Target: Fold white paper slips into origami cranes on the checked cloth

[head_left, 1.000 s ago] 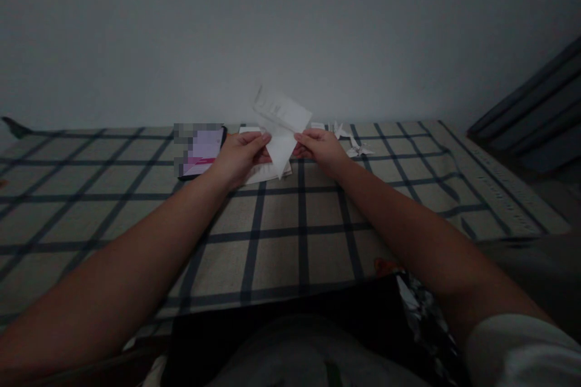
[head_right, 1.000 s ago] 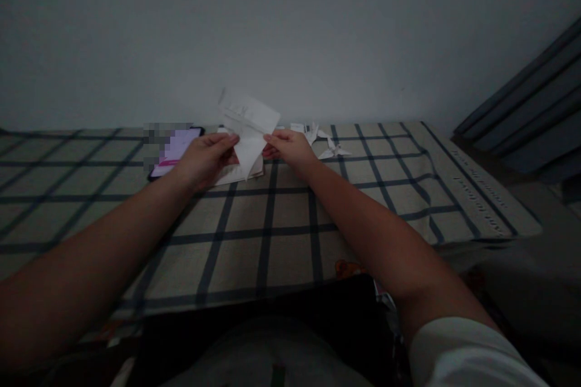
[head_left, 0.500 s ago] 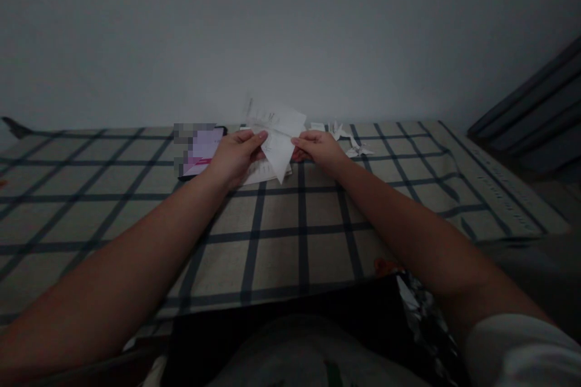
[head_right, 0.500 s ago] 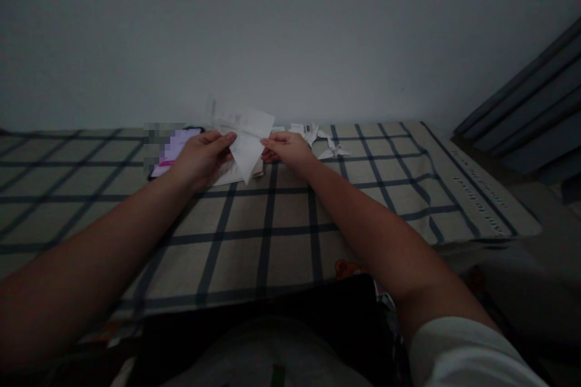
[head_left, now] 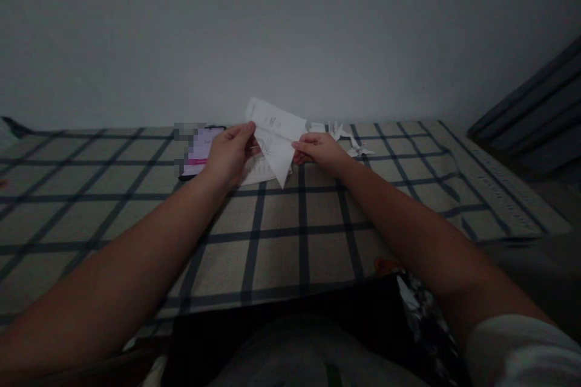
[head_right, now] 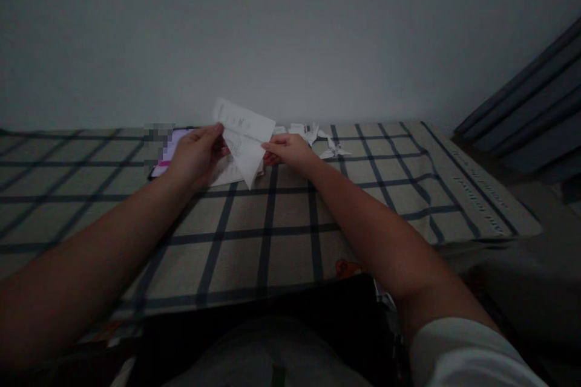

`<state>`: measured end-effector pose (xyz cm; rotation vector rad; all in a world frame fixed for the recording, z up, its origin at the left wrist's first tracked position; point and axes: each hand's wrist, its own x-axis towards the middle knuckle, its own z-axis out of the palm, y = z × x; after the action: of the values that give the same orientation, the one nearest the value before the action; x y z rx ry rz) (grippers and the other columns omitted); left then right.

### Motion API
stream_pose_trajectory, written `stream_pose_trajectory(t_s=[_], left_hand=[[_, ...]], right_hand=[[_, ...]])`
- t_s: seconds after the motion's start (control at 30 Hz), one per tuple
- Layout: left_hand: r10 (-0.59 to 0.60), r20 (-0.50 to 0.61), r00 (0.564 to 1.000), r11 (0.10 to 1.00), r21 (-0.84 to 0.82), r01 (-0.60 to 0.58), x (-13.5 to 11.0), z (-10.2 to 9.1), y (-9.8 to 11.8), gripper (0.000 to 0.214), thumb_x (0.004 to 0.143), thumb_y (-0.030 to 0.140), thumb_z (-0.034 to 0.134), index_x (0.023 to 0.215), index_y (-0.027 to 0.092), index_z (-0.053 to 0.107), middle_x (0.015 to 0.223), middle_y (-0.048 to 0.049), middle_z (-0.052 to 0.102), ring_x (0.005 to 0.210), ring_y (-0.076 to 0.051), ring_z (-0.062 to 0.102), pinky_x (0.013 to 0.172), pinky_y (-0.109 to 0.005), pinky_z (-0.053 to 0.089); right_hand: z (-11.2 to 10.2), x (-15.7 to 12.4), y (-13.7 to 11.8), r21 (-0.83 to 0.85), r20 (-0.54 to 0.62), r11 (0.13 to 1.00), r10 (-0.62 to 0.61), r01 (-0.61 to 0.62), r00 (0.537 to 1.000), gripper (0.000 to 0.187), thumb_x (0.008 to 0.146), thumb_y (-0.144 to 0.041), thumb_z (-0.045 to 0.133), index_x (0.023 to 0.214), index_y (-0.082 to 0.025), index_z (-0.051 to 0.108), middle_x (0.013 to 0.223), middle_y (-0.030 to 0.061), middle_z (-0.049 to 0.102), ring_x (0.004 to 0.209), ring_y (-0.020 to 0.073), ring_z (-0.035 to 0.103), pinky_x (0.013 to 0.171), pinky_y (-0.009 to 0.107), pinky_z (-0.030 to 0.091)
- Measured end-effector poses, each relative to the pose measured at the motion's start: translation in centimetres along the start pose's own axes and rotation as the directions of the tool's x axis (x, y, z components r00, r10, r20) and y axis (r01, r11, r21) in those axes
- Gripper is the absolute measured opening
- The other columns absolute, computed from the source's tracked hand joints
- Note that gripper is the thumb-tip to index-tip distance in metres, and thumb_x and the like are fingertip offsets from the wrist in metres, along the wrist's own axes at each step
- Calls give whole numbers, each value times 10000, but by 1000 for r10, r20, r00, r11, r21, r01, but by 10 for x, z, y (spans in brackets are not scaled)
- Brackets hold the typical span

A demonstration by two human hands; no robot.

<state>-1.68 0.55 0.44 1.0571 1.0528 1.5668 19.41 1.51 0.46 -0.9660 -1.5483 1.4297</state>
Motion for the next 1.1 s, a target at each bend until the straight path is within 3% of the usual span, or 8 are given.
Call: stream_pose_trajectory(t_s=[0.17, 0.4, 0.53, 0.67, 0.87, 1.1], left_hand=[[55, -41, 998, 998, 6, -55, 5, -2, -3, 131, 781, 243, 772, 771, 161, 671, 712, 0, 670, 616, -95, 619, 608, -201, 542], [94, -18, 995, 992, 82, -92, 0, -2, 1, 206, 830, 357, 761, 881, 179, 670, 739, -3, 667, 627, -106, 622, 588, -205, 550], [4, 182, 983, 988, 152, -32, -7, 0, 3, 244, 829, 365, 775, 916, 156, 685, 803, -31, 712, 674, -135, 667, 604, -236, 584], [-76, 214, 974, 982, 187, 36, -12, 2, 4, 277, 864, 364, 749, 741, 135, 652, 683, -23, 673, 610, -118, 644, 637, -243, 604], [-230, 327, 917, 965, 197, 172, -13, 2, 2, 293, 867, 377, 748, 739, 124, 677, 688, -60, 719, 588, -139, 678, 626, -264, 608], [-87, 250, 964, 891, 453, -37, -21, 6, 14, 324, 908, 328, 688, 650, 133, 664, 570, -34, 681, 512, -121, 634, 600, -226, 564]], right_hand=[[2, -1, -2, -6, 2, 1000, 27, -27, 1000, 251, 936, -157, 664, 685, -148, 656, 646, 26, 703, 590, 100, 664, 641, 229, 569], [0, 0, -1, 18, -11, 1000, 20, -20, 1000, 265, 923, -189, 697, 669, -144, 637, 618, 15, 696, 581, 82, 662, 615, 183, 559], [-2, 1, 2, 53, -35, 998, -17, 18, 999, 260, 909, -212, 722, 676, -134, 638, 618, 17, 692, 574, 84, 657, 611, 190, 565], [-3, 3, 5, 71, -60, 996, -48, 53, 997, 256, 896, -246, 742, 687, -144, 635, 616, 1, 676, 565, 80, 641, 612, 193, 567], [-3, 6, 7, 95, -101, 993, -61, 71, 993, 230, 893, -258, 742, 713, -149, 649, 641, -3, 684, 582, 78, 651, 615, 188, 570], [-2, 3, 5, 163, -24, 984, -65, 68, 998, 243, 875, -337, 765, 750, -151, 671, 688, 5, 701, 605, 86, 663, 617, 197, 571]])
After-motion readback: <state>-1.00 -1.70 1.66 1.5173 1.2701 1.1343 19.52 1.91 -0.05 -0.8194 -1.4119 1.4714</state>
